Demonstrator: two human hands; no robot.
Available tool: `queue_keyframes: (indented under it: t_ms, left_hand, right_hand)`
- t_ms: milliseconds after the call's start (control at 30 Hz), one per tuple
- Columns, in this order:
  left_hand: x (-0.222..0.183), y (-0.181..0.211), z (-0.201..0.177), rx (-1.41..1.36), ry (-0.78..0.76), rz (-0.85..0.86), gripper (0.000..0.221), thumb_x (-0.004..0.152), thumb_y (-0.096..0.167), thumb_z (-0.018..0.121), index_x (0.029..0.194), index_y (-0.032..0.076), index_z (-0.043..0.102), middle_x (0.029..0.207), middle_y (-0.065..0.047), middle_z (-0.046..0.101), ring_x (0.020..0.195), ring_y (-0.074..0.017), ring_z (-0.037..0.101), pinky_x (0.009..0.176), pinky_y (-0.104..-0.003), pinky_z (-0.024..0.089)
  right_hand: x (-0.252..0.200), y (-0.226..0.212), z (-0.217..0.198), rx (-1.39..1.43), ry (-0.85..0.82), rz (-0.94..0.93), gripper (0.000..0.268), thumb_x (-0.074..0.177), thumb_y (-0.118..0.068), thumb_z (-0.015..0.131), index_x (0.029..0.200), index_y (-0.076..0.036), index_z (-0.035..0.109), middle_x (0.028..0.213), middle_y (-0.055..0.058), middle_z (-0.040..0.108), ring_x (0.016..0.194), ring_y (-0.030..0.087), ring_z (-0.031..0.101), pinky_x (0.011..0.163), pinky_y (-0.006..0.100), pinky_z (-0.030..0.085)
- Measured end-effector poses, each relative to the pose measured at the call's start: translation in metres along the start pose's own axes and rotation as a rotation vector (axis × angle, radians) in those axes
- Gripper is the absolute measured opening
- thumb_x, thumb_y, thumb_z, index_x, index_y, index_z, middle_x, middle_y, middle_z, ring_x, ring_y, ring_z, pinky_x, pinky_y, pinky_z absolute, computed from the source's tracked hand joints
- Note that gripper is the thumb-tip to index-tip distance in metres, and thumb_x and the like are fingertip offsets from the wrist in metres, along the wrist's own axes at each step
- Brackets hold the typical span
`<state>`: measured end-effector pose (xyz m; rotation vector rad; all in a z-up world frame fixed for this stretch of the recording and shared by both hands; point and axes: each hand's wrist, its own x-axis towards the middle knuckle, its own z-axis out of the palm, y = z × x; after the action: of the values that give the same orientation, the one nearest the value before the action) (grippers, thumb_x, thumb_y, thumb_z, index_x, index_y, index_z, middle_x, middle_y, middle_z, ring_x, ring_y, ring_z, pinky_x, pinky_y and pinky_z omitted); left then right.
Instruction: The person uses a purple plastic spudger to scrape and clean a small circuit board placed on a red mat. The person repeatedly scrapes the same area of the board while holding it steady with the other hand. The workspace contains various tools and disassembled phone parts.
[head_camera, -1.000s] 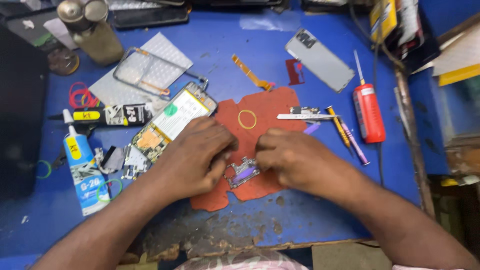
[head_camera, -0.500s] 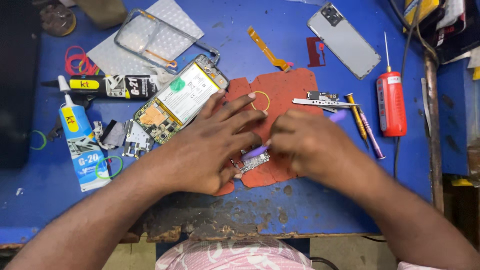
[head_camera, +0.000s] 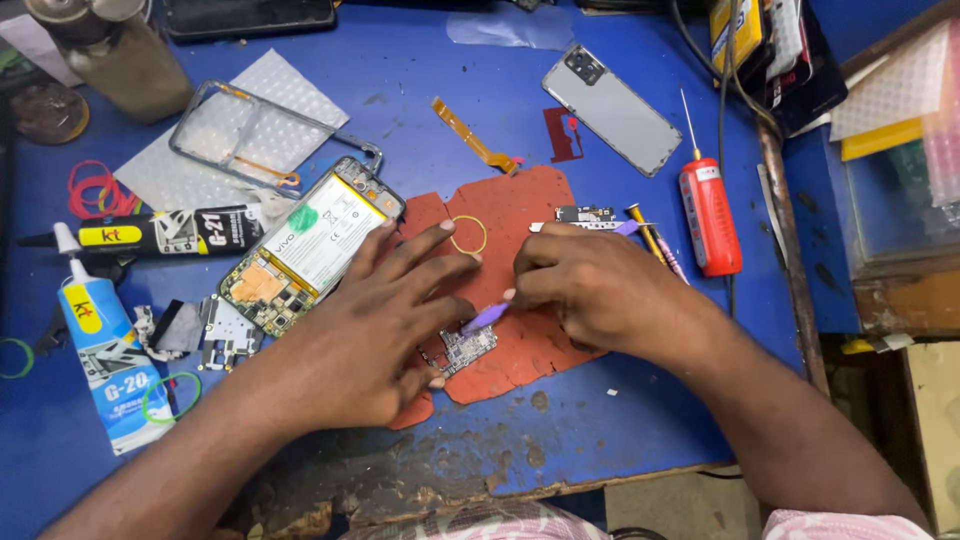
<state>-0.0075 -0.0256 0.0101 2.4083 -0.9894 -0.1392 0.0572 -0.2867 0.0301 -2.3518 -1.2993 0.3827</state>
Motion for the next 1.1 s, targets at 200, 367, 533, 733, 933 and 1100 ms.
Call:
queue_keyframes:
  t_ms: [200,367,533,733,933,1100]
  left_hand:
    - [0.002,0.000,-0.002,-0.026,0.024,0.024,0.065,0.059,0.027,0.081,0.119,0.010,0.064,0.147,-0.016,0.046,0.147,-0.0385,0.026,0.117,-0.062,0.015]
    - [0.003,0.003,-0.003,-0.020,-0.023,-0.003,0.067,0.059,0.025,0.081,0.122,0.010,0.066,0.151,-0.016,0.046,0.151,-0.0400,0.025,0.115,-0.062,0.015]
    - [0.002,0.000,-0.001,0.005,0.020,0.036,0.064,0.060,0.031,0.083,0.118,0.008,0.066,0.147,-0.016,0.047,0.147,-0.0396,0.027,0.117,-0.062,0.018]
    - [0.003,-0.002,-0.001,0.007,0.014,0.034,0.065,0.059,0.035,0.084,0.117,0.009,0.067,0.147,-0.014,0.049,0.145,-0.0394,0.030,0.115,-0.062,0.019]
    - [0.003,-0.004,0.000,0.018,0.016,0.055,0.064,0.061,0.036,0.084,0.116,0.009,0.066,0.142,-0.013,0.050,0.143,-0.0384,0.031,0.115,-0.062,0.021]
    - [0.003,-0.006,-0.001,0.024,-0.009,0.047,0.066,0.061,0.039,0.085,0.117,0.009,0.067,0.141,-0.012,0.050,0.143,-0.0377,0.029,0.115,-0.062,0.020]
  right_hand:
    - [-0.003,-0.012,0.009,0.076,0.002,-0.181,0.039,0.059,-0.001,0.073,0.098,-0.004,0.073,0.100,0.011,0.066,0.098,0.033,0.062,0.081,0.045,0.051]
    - [-0.001,-0.012,0.003,0.032,-0.008,-0.077,0.034,0.063,-0.001,0.072,0.096,-0.007,0.074,0.097,0.008,0.068,0.098,0.031,0.064,0.080,0.043,0.052]
    - [-0.004,-0.012,0.000,0.109,-0.081,-0.028,0.035,0.060,0.000,0.072,0.094,-0.007,0.074,0.097,0.007,0.068,0.099,0.030,0.064,0.080,0.043,0.052]
    - [-0.004,-0.014,0.001,0.092,-0.036,-0.145,0.039,0.055,-0.003,0.074,0.094,-0.007,0.072,0.099,0.010,0.066,0.102,0.033,0.062,0.081,0.045,0.051]
    - [-0.002,-0.004,-0.009,0.014,-0.027,0.025,0.033,0.059,-0.002,0.074,0.092,-0.009,0.074,0.095,0.006,0.067,0.095,0.031,0.064,0.078,0.043,0.052]
    - [-0.004,-0.014,0.002,0.085,-0.021,-0.169,0.041,0.056,-0.003,0.073,0.097,-0.006,0.072,0.100,0.010,0.066,0.099,0.033,0.064,0.079,0.043,0.052]
